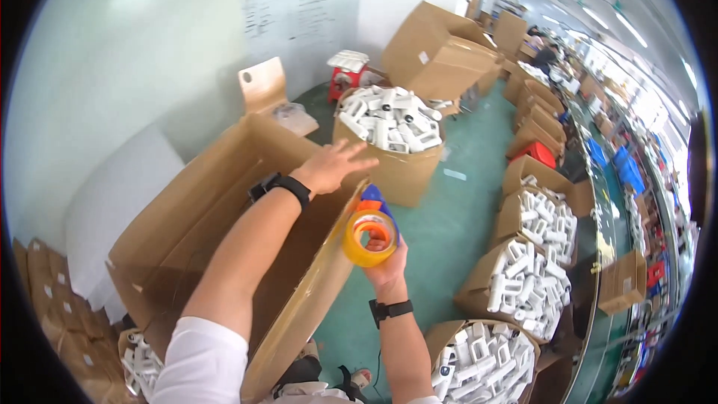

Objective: The person picks up a cardboard box and a tape dispenser, then folds the bottom flaps of the box. They apply tape across the bottom seam using the dispenser and set the box down before picking up another cardboard box.

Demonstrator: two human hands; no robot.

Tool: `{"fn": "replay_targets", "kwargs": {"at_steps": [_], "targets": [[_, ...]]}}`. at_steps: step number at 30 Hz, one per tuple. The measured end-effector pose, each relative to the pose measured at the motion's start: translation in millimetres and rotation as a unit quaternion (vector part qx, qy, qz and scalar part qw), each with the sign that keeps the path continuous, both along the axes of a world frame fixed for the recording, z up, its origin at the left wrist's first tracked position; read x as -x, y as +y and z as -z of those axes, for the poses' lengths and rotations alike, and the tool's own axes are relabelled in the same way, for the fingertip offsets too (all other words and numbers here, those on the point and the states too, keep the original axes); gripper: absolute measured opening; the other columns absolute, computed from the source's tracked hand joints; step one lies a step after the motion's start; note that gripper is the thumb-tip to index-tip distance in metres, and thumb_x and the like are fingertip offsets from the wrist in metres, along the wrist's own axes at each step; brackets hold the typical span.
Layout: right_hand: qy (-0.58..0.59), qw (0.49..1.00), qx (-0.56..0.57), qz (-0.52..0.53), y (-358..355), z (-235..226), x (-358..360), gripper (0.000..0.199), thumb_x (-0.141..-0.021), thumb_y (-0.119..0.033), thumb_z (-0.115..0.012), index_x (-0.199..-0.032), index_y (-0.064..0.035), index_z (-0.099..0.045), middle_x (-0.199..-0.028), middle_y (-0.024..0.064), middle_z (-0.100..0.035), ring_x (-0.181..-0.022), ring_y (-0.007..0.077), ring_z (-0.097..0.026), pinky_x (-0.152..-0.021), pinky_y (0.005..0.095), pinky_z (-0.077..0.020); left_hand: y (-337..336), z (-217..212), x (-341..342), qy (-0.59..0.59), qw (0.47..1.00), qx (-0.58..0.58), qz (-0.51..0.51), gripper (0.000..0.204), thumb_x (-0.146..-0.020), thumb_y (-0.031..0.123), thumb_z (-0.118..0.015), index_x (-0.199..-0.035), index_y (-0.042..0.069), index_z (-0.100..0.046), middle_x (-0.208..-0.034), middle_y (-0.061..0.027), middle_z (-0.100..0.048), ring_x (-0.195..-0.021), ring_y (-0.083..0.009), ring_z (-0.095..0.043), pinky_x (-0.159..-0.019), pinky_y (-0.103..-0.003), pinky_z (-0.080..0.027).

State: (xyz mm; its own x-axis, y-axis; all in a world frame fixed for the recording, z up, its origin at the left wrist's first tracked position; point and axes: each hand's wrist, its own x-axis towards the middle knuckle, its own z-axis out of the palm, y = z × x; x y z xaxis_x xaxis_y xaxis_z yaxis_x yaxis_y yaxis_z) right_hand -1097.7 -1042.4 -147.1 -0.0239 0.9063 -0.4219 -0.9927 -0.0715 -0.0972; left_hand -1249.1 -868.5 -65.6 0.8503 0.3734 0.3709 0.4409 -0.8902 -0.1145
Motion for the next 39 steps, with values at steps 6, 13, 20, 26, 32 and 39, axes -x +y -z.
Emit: {"fn": "replay_targets", "kwargs": {"at_steps": [6,13,20,26,32,39], "targets": [[-0.049,0.998,-0.007,0.036,-6,10,-16,0.028,-0.094,-0.025,-0.046,-0.082,-0.0019,-0.057,-0.066,0.0016,-0.053,-0.051,0.0061,-0.045,-0.048,0.0163,-0.0418,43,65,-62,-0.035,0.986,0.067,0.15,0.017,-0.078,0.006,-0.054,-0.088,0.016,-0.064,-0.082,-0.0031,-0.061,-0.081,-0.0262,-0.062,-0.068,-0.038,-0.051],[-0.052,0.997,0.058,0.013,-78,-10,11,0.026,-0.096,-0.028,-0.05,-0.092,-0.0046,-0.06,-0.08,0.0034,-0.062,-0.059,0.0106,-0.053,-0.058,0.0232,-0.0493,76,48,-31,-0.017,0.999,-0.035,-0.035,0.009,-0.08,0.011,-0.053,-0.077,0.017,-0.06,-0.075,-0.0043,-0.064,-0.074,-0.0263,-0.067,-0.057,-0.042,-0.052],[0.062,0.993,0.042,-0.088,-197,-5,97,0.052,-0.095,-0.051,-0.041,-0.09,-0.0032,-0.06,-0.062,0.0018,-0.047,-0.054,0.0165,-0.043,-0.054,0.0308,-0.0361,103,14,-3,-0.017,0.99,-0.084,-0.108,0.012,-0.079,0.013,-0.054,-0.076,0.016,-0.066,-0.074,-0.008,-0.067,-0.074,-0.029,-0.069,-0.059,-0.042,-0.053],[-0.073,0.985,0.112,-0.114,-176,-53,141,0.052,-0.094,-0.053,-0.039,-0.086,-0.0053,-0.058,-0.059,0.0011,-0.042,-0.053,0.0161,-0.042,-0.055,0.0296,-0.0347,116,-40,42,-0.003,0.979,-0.055,-0.194,0.015,-0.08,0.02,-0.054,-0.081,0.015,-0.069,-0.083,-0.0129,-0.069,-0.08,-0.0315,-0.068,-0.066,-0.044,-0.054],[-0.082,0.99,0.012,-0.117,-143,-66,121,0.047,-0.093,-0.052,-0.044,-0.085,-0.0078,-0.058,-0.059,0.0,-0.041,-0.052,0.0151,-0.04,-0.05,0.0289,-0.0305,89,-106,103,-0.02,0.949,-0.057,-0.308,0.014,-0.082,0.015,-0.056,-0.09,0.012,-0.066,-0.091,-0.0149,-0.067,-0.091,-0.0336,-0.065,-0.073,-0.046,-0.053],[-0.073,0.993,0.032,-0.089,-88,-35,142,0.027,-0.096,-0.032,-0.049,-0.09,-0.0083,-0.06,-0.07,0.0007,-0.058,-0.059,0.0102,-0.053,-0.054,0.0228,-0.0452,33,-127,171,0.047,0.949,0.028,-0.311,0.072,-0.075,0.027,-0.075,-0.138,0.015,-0.043,-0.141,-0.0137,-0.044,-0.129,-0.0351,-0.043,-0.097,-0.052,-0.044]]}}
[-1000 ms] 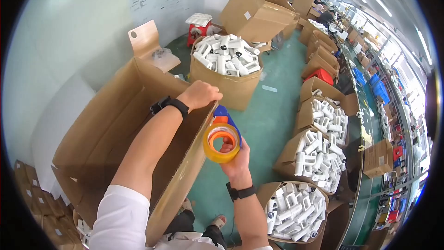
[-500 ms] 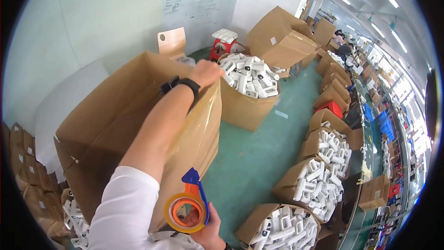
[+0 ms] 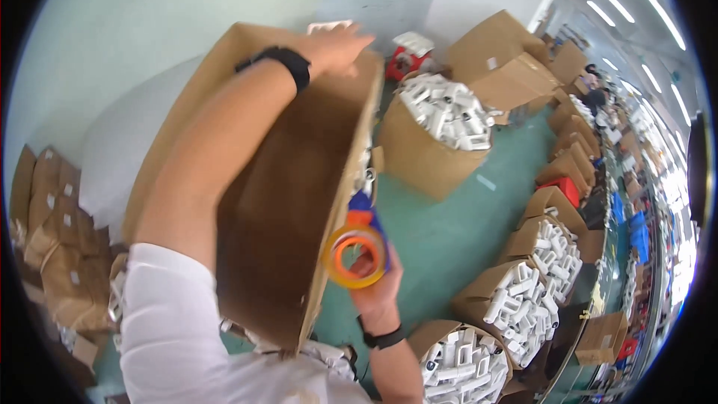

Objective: The person picks up a cardboard box and a tape dispenser, then folds the bottom flaps of the box. They apply tape across the bottom seam using the dispenser and set the box down before picking up another cardboard box.

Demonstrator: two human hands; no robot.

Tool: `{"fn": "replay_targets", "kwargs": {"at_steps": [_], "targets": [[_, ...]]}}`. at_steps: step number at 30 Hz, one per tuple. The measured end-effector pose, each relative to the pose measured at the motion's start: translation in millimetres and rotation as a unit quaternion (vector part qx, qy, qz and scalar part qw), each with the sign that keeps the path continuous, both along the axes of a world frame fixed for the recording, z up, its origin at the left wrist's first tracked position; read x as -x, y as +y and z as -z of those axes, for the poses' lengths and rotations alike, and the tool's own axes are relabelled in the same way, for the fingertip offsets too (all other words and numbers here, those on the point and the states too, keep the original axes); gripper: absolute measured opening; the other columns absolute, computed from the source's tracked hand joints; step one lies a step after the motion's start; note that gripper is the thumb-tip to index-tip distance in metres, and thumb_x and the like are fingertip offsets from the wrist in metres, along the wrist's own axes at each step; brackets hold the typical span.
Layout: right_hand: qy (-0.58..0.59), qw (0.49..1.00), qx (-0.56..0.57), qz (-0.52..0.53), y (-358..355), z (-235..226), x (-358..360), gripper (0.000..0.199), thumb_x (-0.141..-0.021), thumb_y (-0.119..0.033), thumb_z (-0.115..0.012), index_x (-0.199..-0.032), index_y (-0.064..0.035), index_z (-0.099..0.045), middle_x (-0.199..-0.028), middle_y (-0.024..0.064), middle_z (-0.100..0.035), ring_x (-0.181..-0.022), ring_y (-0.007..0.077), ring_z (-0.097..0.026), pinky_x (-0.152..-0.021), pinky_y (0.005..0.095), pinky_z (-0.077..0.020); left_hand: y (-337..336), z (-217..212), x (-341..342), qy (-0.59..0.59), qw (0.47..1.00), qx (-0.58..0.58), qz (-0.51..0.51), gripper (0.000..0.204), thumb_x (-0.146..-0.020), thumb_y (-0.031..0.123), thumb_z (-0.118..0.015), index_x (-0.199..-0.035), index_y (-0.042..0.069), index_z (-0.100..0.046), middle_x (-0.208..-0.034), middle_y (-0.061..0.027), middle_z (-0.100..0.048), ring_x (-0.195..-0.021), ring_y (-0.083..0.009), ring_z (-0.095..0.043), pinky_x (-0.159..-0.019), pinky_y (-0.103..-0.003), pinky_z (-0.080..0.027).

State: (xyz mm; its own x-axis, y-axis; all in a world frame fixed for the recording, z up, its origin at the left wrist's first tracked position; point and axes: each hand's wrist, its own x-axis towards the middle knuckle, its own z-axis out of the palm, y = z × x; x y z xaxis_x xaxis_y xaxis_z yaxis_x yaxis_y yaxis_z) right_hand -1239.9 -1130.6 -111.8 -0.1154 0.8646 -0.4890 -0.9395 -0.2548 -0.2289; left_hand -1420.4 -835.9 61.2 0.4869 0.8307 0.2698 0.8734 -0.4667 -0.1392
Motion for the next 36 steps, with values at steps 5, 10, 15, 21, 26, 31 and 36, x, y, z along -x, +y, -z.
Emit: {"fn": "replay_targets", "kwargs": {"at_steps": [5,10,15,21,26,31,36], "targets": [[-0.03,0.999,-0.033,0.026,23,0,-28,0.021,-0.096,-0.024,-0.048,-0.093,-0.0071,-0.06,-0.076,0.0028,-0.061,-0.058,0.007,-0.054,-0.054,0.0181,-0.0482,-158,-43,45,-0.033,0.97,0.054,0.233,0.053,-0.078,0.03,-0.071,-0.118,-0.001,-0.055,-0.116,-0.0194,-0.058,-0.11,-0.0386,-0.054,-0.091,-0.046,-0.046],[0.013,0.997,-0.071,-0.012,29,11,-40,0.025,-0.097,-0.023,-0.044,-0.093,-0.0041,-0.059,-0.076,0.0026,-0.059,-0.054,0.006,-0.05,-0.052,0.0174,-0.0469,-297,40,90,0.07,0.921,0.277,0.263,0.083,-0.06,0.049,-0.08,-0.125,0.004,-0.053,-0.125,-0.0118,-0.052,-0.111,-0.0298,-0.049,-0.09,-0.04,-0.04],[0.009,0.995,-0.094,-0.018,22,21,-36,0.026,-0.097,-0.025,-0.043,-0.095,-0.0042,-0.059,-0.077,0.0026,-0.059,-0.055,0.0069,-0.05,-0.053,0.0183,-0.0476,-389,123,52,0.006,0.934,0.243,0.261,0.07,-0.063,0.046,-0.079,-0.117,0.007,-0.055,-0.119,-0.0101,-0.054,-0.111,-0.0268,-0.049,-0.093,-0.043,-0.035],[0.036,0.996,-0.081,0.003,16,21,-41,0.026,-0.097,-0.025,-0.043,-0.099,-0.0049,-0.059,-0.08,0.0026,-0.06,-0.06,0.0076,-0.054,-0.06,0.0195,-0.0509,-406,167,31,-0.126,0.956,0.184,0.192,0.027,-0.071,0.031,-0.074,-0.071,0.009,-0.058,-0.065,-0.0046,-0.056,-0.062,-0.0228,-0.059,-0.057,-0.034,-0.048],[0.038,0.996,-0.065,0.036,12,30,-50,0.026,-0.097,-0.026,-0.043,-0.1,-0.0048,-0.058,-0.082,0.0022,-0.059,-0.062,0.0076,-0.055,-0.061,0.0197,-0.0511,-411,175,15,-0.148,0.975,0.114,0.117,0.025,-0.074,0.029,-0.073,-0.064,0.011,-0.06,-0.055,-0.0032,-0.05,-0.051,-0.0201,-0.056,-0.04,-0.035,-0.041],[0.047,0.994,-0.098,-0.027,11,34,-61,0.026,-0.098,-0.029,-0.045,-0.099,-0.0061,-0.058,-0.074,0.0002,-0.057,-0.061,0.0084,-0.055,-0.06,0.02,-0.0501,-399,147,9,-0.099,0.954,0.27,0.083,0.031,-0.076,0.036,-0.074,-0.076,0.006,-0.066,-0.063,-0.0074,-0.059,-0.058,-0.0281,-0.06,-0.05,-0.039,-0.047],[0.002,0.997,-0.073,-0.001,8,26,-54,0.027,-0.099,-0.03,-0.043,-0.097,-0.0066,-0.057,-0.077,0.002,-0.054,-0.063,0.0116,-0.052,-0.061,0.0233,-0.0472,-305,73,-8,-0.131,0.908,0.391,0.072,0.061,-0.076,0.06,-0.069,-0.087,0.0,-0.068,-0.084,-0.0202,-0.068,-0.078,-0.0358,-0.066,-0.067,-0.041,-0.052]]}}
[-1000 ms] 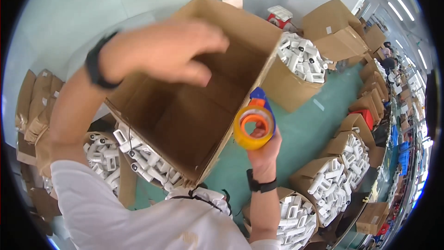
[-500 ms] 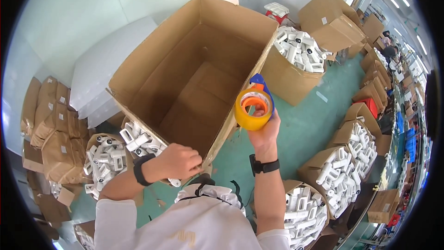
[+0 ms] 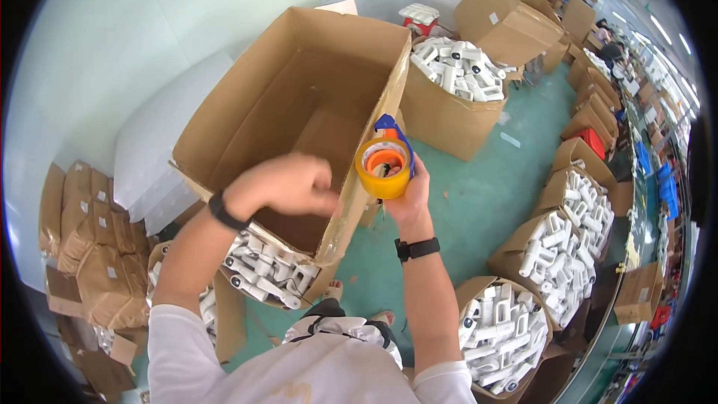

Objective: The person picks up a cardboard box and a tape dispenser, then folds the bottom flaps of the box. They apply tape across the bottom seam using the dispenser and set the box down before picking up another cardboard box.

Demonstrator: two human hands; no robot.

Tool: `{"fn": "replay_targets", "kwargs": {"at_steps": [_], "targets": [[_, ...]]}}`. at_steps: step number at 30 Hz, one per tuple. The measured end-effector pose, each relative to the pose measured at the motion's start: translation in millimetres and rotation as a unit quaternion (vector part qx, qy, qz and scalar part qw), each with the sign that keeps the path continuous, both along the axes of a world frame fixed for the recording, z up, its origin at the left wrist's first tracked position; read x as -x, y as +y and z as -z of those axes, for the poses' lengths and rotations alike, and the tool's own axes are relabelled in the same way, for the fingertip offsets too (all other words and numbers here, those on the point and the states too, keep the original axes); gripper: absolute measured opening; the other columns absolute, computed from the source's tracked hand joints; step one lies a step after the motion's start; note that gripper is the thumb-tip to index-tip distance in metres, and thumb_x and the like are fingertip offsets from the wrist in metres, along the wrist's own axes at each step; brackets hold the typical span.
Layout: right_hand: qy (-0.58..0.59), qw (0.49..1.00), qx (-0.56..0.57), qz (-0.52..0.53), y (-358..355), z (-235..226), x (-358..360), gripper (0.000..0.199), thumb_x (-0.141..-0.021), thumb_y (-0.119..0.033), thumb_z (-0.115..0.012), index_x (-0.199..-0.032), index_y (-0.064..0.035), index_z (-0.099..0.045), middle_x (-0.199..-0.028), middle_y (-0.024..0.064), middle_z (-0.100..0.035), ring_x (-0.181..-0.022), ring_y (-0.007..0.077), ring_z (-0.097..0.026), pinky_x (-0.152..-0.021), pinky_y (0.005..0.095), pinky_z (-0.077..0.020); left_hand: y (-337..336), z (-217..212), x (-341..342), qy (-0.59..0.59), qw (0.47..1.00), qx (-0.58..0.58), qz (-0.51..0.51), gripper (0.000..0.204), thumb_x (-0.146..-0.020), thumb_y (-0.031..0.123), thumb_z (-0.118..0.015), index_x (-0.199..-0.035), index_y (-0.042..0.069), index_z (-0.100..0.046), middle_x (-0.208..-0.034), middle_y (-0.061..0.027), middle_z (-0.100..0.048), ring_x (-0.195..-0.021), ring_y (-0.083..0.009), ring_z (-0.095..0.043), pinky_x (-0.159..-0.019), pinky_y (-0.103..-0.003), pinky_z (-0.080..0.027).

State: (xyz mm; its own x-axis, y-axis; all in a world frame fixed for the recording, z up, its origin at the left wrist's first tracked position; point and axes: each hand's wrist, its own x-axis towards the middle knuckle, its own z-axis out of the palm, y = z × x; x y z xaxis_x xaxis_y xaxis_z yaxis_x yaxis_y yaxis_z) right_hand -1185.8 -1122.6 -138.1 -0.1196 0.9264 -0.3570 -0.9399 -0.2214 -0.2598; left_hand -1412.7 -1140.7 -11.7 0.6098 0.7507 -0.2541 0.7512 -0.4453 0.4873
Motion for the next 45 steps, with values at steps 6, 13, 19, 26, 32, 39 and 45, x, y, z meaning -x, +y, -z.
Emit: {"fn": "replay_targets", "kwargs": {"at_steps": [6,13,19,26,32,39,45], "targets": [[0.004,1.0,0.018,0.005,3,7,7,0.027,-0.098,-0.031,-0.046,-0.096,-0.0068,-0.058,-0.077,0.0022,-0.056,-0.061,0.0109,-0.052,-0.058,0.0225,-0.0464,140,29,-66,-0.039,0.98,-0.097,-0.168,0.076,-0.075,0.062,-0.066,-0.084,-0.013,-0.065,-0.084,-0.0272,-0.067,-0.073,-0.0351,-0.068,-0.061,-0.041,-0.056],[-0.023,0.994,0.06,0.089,-15,-27,28,0.023,-0.096,-0.027,-0.05,-0.092,-0.0059,-0.058,-0.073,0.0022,-0.057,-0.056,0.0074,-0.051,-0.053,0.0183,-0.0466,194,68,-115,-0.114,0.955,0.085,-0.262,0.033,-0.075,0.013,-0.06,-0.102,-0.005,-0.067,-0.105,-0.0257,-0.066,-0.095,-0.0372,-0.067,-0.072,-0.043,-0.058],[-0.081,0.985,0.11,0.108,-59,-30,21,0.03,-0.095,-0.036,-0.053,-0.089,-0.0078,-0.061,-0.071,0.0015,-0.059,-0.059,0.0114,-0.053,-0.057,0.0244,-0.0458,188,80,-141,-0.067,0.966,0.028,-0.249,0.034,-0.076,0.015,-0.063,-0.107,0.001,-0.066,-0.115,-0.0234,-0.063,-0.11,-0.0373,-0.061,-0.093,-0.044,-0.049],[0.053,0.98,0.186,0.053,-276,-12,41,0.051,-0.096,-0.051,-0.04,-0.088,-0.0043,-0.06,-0.059,0.0048,-0.054,-0.054,0.0177,-0.054,-0.053,0.0311,-0.044,209,82,-137,-0.112,0.945,-0.004,-0.309,0.032,-0.08,0.017,-0.062,-0.107,0.0,-0.066,-0.115,-0.0234,-0.063,-0.108,-0.0388,-0.061,-0.091,-0.043,-0.051],[0.045,0.987,0.152,-0.01,-277,19,110,0.049,-0.094,-0.048,-0.038,-0.08,-0.0028,-0.054,-0.056,0.0042,-0.045,-0.054,0.0199,-0.041,-0.057,0.0323,-0.0362,203,72,-140,-0.14,0.947,-0.055,-0.285,0.044,-0.085,0.03,-0.06,-0.111,-0.005,-0.061,-0.116,-0.0254,-0.062,-0.11,-0.0391,-0.061,-0.09,-0.042,-0.051],[0.119,0.989,0.089,0.011,-289,44,107,0.047,-0.094,-0.047,-0.04,-0.084,-0.0047,-0.057,-0.06,0.0048,-0.051,-0.059,0.0206,-0.052,-0.058,0.0325,-0.042,78,-17,-78,-0.029,0.994,-0.056,0.087,0.056,-0.077,0.046,-0.073,-0.103,-0.002,-0.059,-0.095,-0.0187,-0.065,-0.085,-0.0249,-0.065,-0.07,-0.036,-0.051],[0.087,0.984,0.151,0.024,-274,16,103,0.045,-0.093,-0.047,-0.039,-0.08,-0.0067,-0.055,-0.056,0.002,-0.04,-0.052,0.0165,-0.036,-0.056,0.0316,-0.0322,-28,34,-7,-0.047,0.923,0.003,0.381,0.047,-0.076,0.031,-0.073,-0.108,0.004,-0.052,-0.086,-0.0175,-0.066,-0.083,-0.035,-0.065,-0.07,-0.043,-0.052]]}}
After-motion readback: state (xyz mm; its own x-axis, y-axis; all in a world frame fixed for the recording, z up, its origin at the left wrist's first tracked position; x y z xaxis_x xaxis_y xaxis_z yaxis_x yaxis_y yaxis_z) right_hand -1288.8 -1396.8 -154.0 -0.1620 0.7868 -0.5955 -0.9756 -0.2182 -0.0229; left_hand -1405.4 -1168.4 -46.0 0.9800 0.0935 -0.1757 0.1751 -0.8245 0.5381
